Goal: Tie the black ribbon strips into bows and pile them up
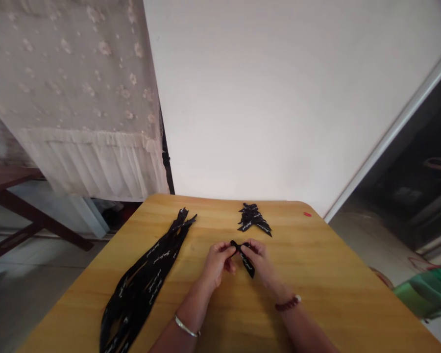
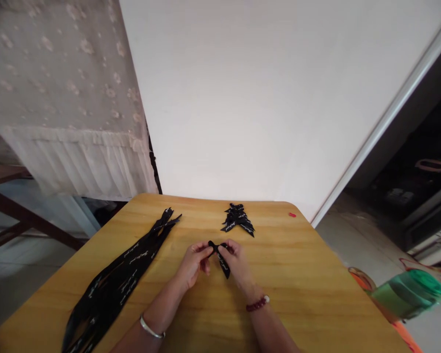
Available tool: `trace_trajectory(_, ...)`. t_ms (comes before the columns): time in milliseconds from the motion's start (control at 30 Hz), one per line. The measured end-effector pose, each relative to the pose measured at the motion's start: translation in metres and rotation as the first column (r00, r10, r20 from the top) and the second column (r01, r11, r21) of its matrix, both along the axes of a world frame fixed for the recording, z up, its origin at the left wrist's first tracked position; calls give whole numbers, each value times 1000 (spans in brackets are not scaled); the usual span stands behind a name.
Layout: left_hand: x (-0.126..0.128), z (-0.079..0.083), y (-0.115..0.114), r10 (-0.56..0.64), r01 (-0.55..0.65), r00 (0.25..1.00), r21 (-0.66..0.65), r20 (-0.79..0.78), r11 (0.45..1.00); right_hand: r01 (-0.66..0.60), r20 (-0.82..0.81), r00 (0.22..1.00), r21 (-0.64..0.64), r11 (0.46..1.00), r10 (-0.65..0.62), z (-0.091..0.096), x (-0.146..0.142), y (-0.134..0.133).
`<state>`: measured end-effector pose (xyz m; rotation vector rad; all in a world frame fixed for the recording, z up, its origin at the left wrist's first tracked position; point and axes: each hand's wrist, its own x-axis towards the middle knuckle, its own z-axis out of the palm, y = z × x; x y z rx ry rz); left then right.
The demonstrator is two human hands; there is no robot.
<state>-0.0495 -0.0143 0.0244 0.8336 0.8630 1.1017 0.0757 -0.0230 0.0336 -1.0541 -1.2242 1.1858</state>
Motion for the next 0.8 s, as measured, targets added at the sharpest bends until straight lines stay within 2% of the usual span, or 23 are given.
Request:
trace_trajectory(167, -4, 4, 4, 140, -141, 989, -17, -49, 990, 66, 36, 997, 25, 998, -67, -6, 2, 5)
trace_trajectory(233, -5, 4, 4, 125, -125, 992, -47, -13, 991, 74, 60, 995, 42, 996, -77, -6, 1, 6)
trace_trajectory(367, -2, 1, 2, 32, -21, 994, -115, 103, 993, 70, 60, 995, 54, 996, -73, -5, -1, 5)
trace_trajectory(467, 1, -2, 1, -1, 17, 988, -104, 152, 994, 56, 16, 998, 21, 998, -56, -5, -4, 3)
trace_trajectory(800, 3, 0, 0, 47, -39, 988, -54, 145, 998, 82, -22, 996, -37, 996, -83, -3, -8, -1)
